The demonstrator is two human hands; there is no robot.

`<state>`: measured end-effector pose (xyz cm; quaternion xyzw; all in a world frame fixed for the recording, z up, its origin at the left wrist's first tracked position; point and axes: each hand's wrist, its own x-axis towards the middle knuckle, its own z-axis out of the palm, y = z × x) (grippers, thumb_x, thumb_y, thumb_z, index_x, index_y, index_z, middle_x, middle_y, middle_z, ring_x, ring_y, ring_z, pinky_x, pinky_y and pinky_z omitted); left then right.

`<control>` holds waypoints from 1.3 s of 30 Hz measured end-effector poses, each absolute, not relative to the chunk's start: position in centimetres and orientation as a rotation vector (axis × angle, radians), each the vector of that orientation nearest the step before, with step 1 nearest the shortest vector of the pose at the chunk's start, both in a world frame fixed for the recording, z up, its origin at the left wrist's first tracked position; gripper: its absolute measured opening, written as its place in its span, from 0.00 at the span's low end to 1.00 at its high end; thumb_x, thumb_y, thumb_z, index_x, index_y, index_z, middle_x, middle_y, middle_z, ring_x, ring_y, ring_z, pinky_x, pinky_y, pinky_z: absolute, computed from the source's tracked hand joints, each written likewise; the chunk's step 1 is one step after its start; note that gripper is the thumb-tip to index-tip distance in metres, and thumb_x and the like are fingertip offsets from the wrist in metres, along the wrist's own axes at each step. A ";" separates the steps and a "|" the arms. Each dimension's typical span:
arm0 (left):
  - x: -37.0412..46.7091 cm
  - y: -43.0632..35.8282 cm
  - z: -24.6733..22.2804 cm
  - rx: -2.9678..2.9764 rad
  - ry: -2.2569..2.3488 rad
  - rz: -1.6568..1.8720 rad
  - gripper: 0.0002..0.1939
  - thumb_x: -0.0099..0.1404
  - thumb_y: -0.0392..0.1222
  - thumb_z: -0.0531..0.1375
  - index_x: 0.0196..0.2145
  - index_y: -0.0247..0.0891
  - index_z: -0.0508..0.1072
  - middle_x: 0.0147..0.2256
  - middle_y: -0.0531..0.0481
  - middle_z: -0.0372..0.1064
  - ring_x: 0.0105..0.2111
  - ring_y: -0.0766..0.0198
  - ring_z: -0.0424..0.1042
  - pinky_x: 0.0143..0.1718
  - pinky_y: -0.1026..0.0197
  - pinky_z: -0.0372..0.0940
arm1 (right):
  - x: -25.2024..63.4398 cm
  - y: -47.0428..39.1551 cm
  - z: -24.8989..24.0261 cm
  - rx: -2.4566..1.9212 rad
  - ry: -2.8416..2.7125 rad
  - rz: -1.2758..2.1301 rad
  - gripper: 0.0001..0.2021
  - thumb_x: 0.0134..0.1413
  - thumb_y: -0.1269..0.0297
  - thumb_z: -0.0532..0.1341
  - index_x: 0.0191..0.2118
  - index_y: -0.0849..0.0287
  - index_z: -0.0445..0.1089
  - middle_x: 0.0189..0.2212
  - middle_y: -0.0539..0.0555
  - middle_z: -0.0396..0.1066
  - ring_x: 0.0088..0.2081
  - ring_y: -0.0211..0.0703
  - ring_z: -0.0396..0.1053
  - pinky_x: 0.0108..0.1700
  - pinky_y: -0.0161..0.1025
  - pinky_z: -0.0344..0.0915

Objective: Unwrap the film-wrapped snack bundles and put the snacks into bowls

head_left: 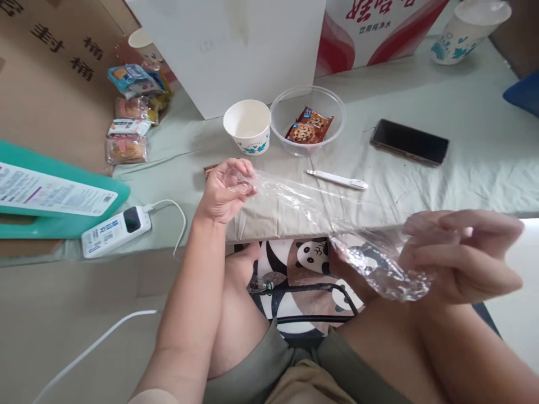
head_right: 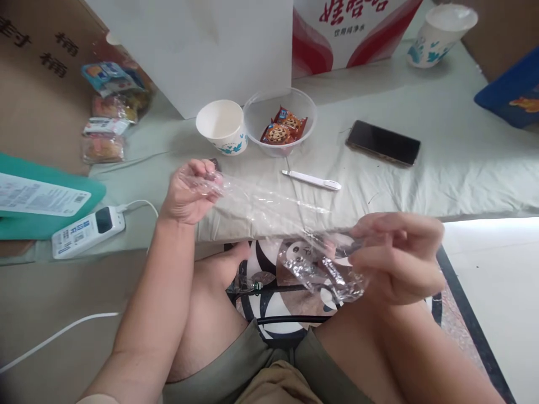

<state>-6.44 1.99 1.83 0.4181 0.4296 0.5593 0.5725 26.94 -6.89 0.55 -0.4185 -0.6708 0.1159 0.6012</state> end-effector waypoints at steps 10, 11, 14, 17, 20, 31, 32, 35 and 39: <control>-7.1 2.1 1.3 0.943 1.214 1.069 0.15 0.47 0.29 0.67 0.35 0.38 0.76 0.45 0.47 0.73 0.32 0.64 0.79 0.15 0.72 0.58 | 25.2 -2.7 -1.2 -1.166 -1.067 0.697 0.10 0.40 0.74 0.65 0.18 0.55 0.65 0.31 0.56 0.68 0.44 0.51 0.71 0.23 0.36 0.56; -7.1 2.3 1.1 0.913 1.234 1.052 0.14 0.48 0.28 0.66 0.35 0.37 0.77 0.45 0.46 0.74 0.32 0.64 0.79 0.16 0.72 0.59 | 25.2 -2.4 -1.4 -1.209 -1.085 0.662 0.10 0.40 0.75 0.64 0.19 0.55 0.65 0.29 0.56 0.67 0.45 0.51 0.70 0.27 0.37 0.59; -6.8 2.5 0.6 0.858 1.257 1.008 0.09 0.49 0.26 0.62 0.28 0.33 0.78 0.45 0.43 0.76 0.34 0.64 0.80 0.25 0.67 0.69 | 25.1 -1.9 -1.5 -1.286 -1.159 0.440 0.10 0.40 0.77 0.60 0.18 0.55 0.68 0.26 0.53 0.65 0.45 0.49 0.71 0.37 0.42 0.66; -6.8 2.6 0.3 0.875 1.206 1.030 0.06 0.46 0.27 0.61 0.21 0.32 0.78 0.43 0.42 0.77 0.35 0.64 0.79 0.36 0.62 0.74 | 25.0 -2.0 -1.4 -1.318 -1.284 0.247 0.11 0.44 0.77 0.58 0.18 0.56 0.70 0.34 0.53 0.70 0.41 0.44 0.72 0.38 0.42 0.68; -6.9 2.8 0.1 0.832 1.167 1.117 0.06 0.51 0.37 0.63 0.20 0.34 0.78 0.34 0.44 0.77 0.34 0.62 0.78 0.33 0.62 0.73 | 25.0 -2.4 -1.4 -1.178 -1.450 0.166 0.14 0.50 0.79 0.57 0.18 0.58 0.68 0.39 0.52 0.70 0.33 0.36 0.72 0.32 0.39 0.69; -7.8 2.3 1.1 0.822 1.124 1.217 0.20 0.45 0.30 0.70 0.38 0.41 0.79 0.41 0.50 0.77 0.44 0.59 0.78 0.33 0.66 0.75 | 23.5 -3.2 -1.6 -0.895 -1.963 -0.003 0.17 0.55 0.84 0.59 0.25 0.54 0.73 0.46 0.52 0.70 0.45 0.43 0.71 0.38 0.41 0.69; -8.0 2.3 1.2 0.839 1.110 1.196 0.23 0.44 0.28 0.70 0.40 0.42 0.79 0.44 0.50 0.77 0.47 0.58 0.78 0.33 0.66 0.76 | 23.5 -3.1 -1.8 -0.926 -1.976 0.008 0.18 0.55 0.84 0.58 0.25 0.54 0.74 0.47 0.52 0.70 0.46 0.44 0.71 0.39 0.42 0.70; -8.5 2.2 1.1 0.880 1.064 1.153 0.29 0.42 0.26 0.69 0.43 0.44 0.79 0.52 0.49 0.75 0.52 0.55 0.76 0.35 0.67 0.77 | 24.2 -2.9 -2.2 -1.009 -2.015 0.180 0.20 0.53 0.83 0.56 0.25 0.51 0.77 0.49 0.52 0.71 0.49 0.47 0.71 0.43 0.45 0.71; -8.8 2.0 1.1 0.921 1.024 1.116 0.32 0.42 0.26 0.69 0.46 0.46 0.80 0.59 0.49 0.71 0.55 0.52 0.75 0.34 0.69 0.77 | 25.7 -2.5 -2.1 -1.044 -1.720 0.642 0.16 0.49 0.78 0.56 0.22 0.51 0.75 0.50 0.51 0.71 0.55 0.50 0.70 0.48 0.50 0.71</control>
